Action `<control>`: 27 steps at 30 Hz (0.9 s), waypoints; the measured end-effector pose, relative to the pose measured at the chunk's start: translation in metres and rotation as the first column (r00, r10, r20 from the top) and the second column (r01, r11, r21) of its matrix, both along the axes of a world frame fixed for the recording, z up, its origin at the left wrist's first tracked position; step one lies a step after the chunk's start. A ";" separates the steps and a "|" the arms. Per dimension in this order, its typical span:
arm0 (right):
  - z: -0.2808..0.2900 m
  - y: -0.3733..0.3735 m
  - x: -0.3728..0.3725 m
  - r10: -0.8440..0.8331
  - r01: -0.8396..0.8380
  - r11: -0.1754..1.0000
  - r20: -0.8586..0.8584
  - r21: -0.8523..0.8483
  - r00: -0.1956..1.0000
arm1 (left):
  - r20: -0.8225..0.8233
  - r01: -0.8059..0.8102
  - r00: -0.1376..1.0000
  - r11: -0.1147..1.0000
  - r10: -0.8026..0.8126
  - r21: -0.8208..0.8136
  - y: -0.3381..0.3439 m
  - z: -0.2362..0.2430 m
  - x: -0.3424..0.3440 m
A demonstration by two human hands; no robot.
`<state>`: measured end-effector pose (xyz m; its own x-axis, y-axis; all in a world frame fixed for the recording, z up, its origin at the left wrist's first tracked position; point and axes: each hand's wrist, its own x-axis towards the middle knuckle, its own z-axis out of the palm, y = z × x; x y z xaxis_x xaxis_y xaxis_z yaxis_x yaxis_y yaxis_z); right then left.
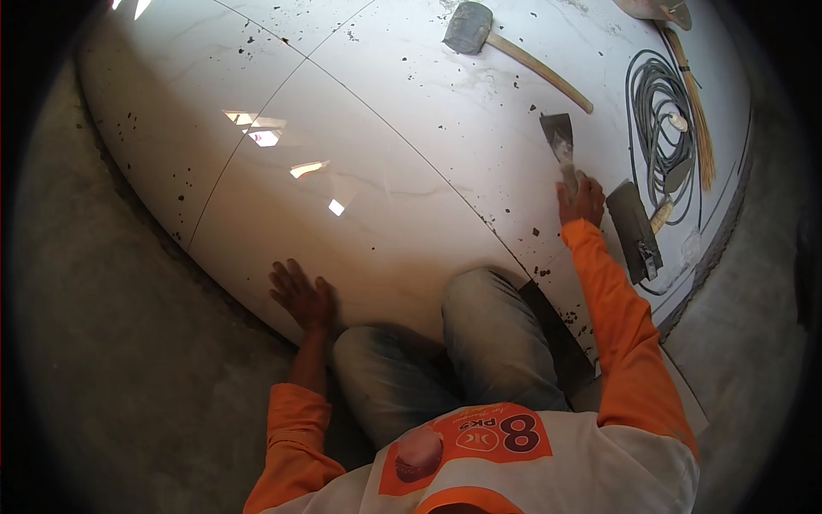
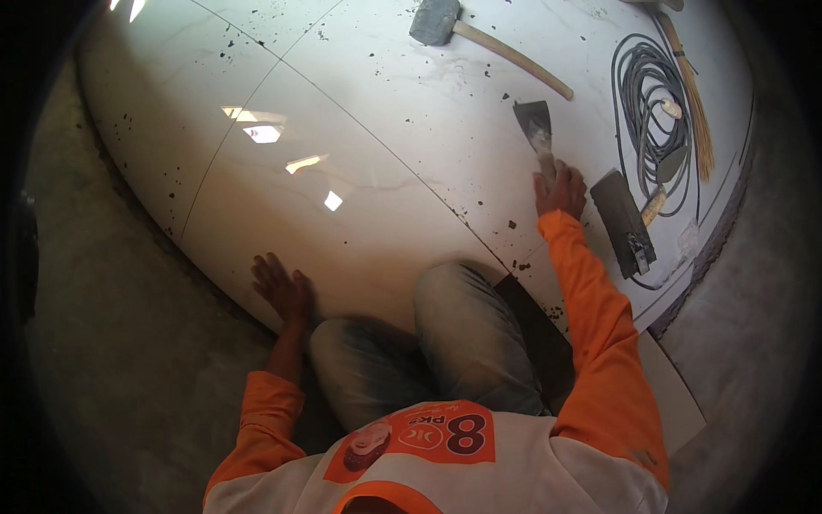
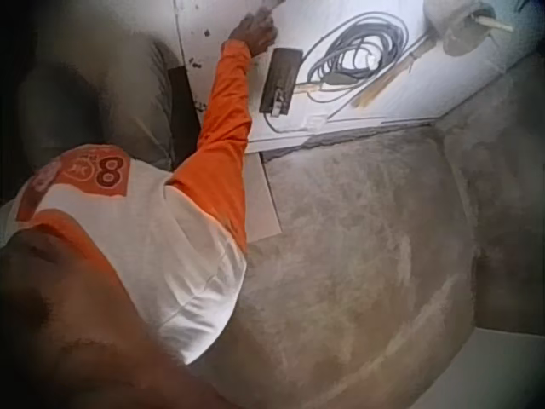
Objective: The person spreads mortar on a floor with a trowel, places a tile onto the mortar, and taps it into position using a rubber mallet. They use a scraper to clear debris from the seam between the tiles.
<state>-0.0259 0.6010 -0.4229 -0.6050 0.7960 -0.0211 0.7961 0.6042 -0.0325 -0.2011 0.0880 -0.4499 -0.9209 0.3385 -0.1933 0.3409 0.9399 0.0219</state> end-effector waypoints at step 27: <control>0.066 -0.152 -0.276 0.384 -0.356 0.821 -0.029 -0.447 0.923 | -0.207 -0.331 0.921 0.943 0.329 0.023 -0.056 -0.009 -0.202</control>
